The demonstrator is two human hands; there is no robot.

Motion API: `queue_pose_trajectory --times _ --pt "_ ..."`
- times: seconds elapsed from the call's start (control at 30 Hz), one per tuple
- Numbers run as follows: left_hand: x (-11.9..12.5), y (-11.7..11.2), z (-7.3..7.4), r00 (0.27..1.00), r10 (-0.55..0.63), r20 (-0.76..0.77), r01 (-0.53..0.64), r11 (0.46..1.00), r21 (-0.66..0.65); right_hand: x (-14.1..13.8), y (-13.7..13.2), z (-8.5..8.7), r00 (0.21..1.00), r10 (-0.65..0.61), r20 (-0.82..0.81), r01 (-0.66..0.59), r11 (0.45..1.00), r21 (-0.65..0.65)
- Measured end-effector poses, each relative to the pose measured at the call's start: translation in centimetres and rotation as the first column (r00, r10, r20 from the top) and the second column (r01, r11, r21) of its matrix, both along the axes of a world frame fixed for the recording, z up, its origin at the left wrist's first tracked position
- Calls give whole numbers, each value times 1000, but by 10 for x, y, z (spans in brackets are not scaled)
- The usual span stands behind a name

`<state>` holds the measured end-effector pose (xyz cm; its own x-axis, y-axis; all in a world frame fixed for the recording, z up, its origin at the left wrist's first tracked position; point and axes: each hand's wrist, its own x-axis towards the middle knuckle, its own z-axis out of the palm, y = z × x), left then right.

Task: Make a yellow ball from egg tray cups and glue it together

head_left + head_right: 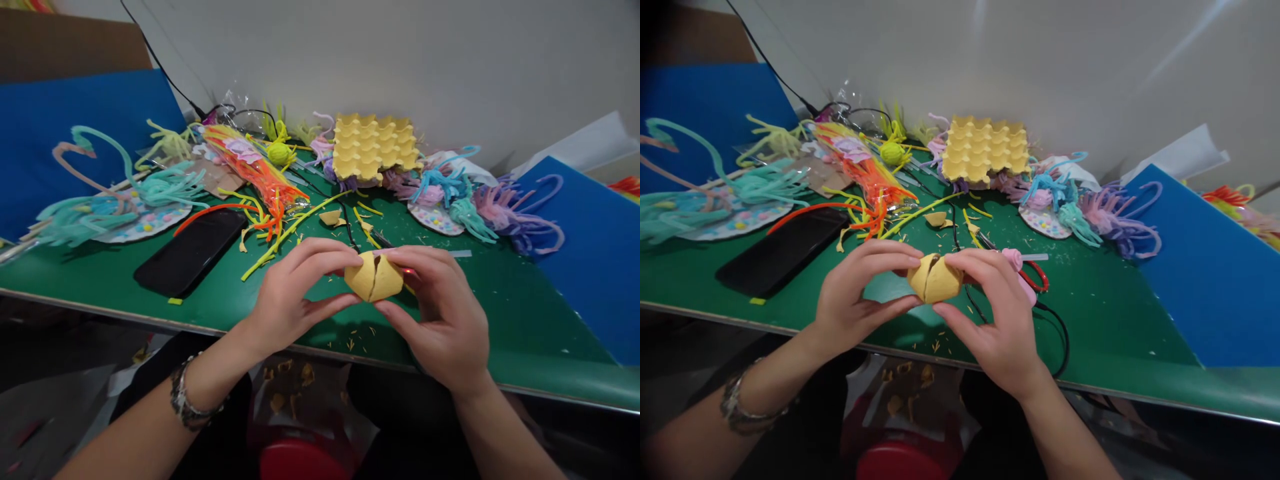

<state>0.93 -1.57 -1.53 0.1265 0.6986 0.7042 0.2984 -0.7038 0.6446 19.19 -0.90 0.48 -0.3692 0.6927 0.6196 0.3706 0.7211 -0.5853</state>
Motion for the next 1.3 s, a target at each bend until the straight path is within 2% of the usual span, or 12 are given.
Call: queue_pose_trajectory --times 0.1,0.3,0.47,0.53,0.73,1.0,1.3 --pt "-1 1 0 1000 -4 -4 4 1000 22 0 -1 0 1000 3 14 -3 1000 14" --pt "-3 5 0 998 -67 -10 68 982 175 1 0 -2 998 50 -40 -48 997 64" --pt "0 6 -2 969 -193 153 186 981 56 1 2 2 997 24 70 -35 984 173" --pt "0 7 -3 953 -219 210 224 975 1 2 2 4 996 24 89 -40 983 179" --pt "-1 8 -4 881 -288 376 350 930 -108 3 1 5 995 87 48 -91 991 94" --pt "6 7 -7 839 -254 481 378 908 -180 2 0 6 994 76 74 -84 990 112" --pt "6 6 -8 838 -247 487 371 912 -176 -4 -3 -6 991 15 -132 -32 992 -123"
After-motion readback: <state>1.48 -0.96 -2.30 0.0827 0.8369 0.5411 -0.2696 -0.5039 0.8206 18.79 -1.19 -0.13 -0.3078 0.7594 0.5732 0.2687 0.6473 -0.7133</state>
